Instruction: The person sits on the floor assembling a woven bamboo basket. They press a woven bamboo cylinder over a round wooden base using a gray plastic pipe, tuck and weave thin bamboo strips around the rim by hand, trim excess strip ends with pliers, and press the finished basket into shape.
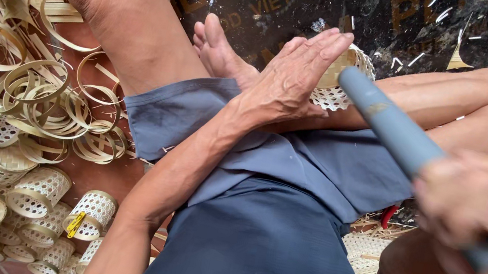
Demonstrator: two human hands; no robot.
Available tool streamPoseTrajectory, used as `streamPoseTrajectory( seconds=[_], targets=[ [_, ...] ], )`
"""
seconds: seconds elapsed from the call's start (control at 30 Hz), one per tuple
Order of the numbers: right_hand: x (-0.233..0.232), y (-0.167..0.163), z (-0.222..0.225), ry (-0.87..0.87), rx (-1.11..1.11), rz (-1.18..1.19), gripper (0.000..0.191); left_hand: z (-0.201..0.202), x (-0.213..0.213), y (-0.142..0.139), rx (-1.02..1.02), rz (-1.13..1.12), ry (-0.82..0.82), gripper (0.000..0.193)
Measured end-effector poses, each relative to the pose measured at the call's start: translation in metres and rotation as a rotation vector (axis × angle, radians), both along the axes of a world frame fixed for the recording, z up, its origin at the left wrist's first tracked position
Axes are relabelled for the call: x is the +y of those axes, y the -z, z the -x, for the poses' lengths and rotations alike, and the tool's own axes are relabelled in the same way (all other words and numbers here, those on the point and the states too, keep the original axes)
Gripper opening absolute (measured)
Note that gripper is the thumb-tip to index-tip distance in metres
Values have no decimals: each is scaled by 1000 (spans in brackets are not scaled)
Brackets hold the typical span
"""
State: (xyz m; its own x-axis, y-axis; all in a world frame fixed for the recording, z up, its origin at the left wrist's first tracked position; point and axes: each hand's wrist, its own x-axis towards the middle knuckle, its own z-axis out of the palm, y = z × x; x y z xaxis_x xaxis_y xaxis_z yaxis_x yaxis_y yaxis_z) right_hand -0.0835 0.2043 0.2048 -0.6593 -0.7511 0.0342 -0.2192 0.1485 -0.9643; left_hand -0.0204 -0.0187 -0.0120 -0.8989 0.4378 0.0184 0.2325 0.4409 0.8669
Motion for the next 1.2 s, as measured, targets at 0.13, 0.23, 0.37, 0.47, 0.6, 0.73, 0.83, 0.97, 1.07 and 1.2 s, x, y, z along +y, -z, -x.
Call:
streamPoseTrajectory(
  seconds=[0.13,0.23,0.37,0.47,0.6,0.73,0.83,0.97,1.07,1.2],
  targets=[
    [-24,51,-2,195,-132,233,25,1,3,6,67,-14,-13,115],
    [-14,60,-9,201,-162,252,20,1,1,1,54,-9,-5,114],
    [-32,32,13,105,-80,100,13,2,1,-12,27,-87,-36,110],
    [-59,18,50,-230,-82,-3,10,10,0,-11,91,-44,-42,111],
    [-58,12,36,-56,41,-68,4,4,2,-7,52,15,-34,108],
    [-32,29,16,107,37,-44,16,5,5,-4,50,-24,-50,100],
    [-24,43,12,149,-162,66,35,6,4,-7,11,26,1,107],
    [-40,49,-2,264,-364,132,52,8,0,-12,32,-77,-48,102],
    [-50,39,2,266,-314,170,54,14,0,-9,26,-72,-36,107],
    [-41,6,15,3,-59,-64,48,11,4,-3,89,-53,-53,112]
  ],
)
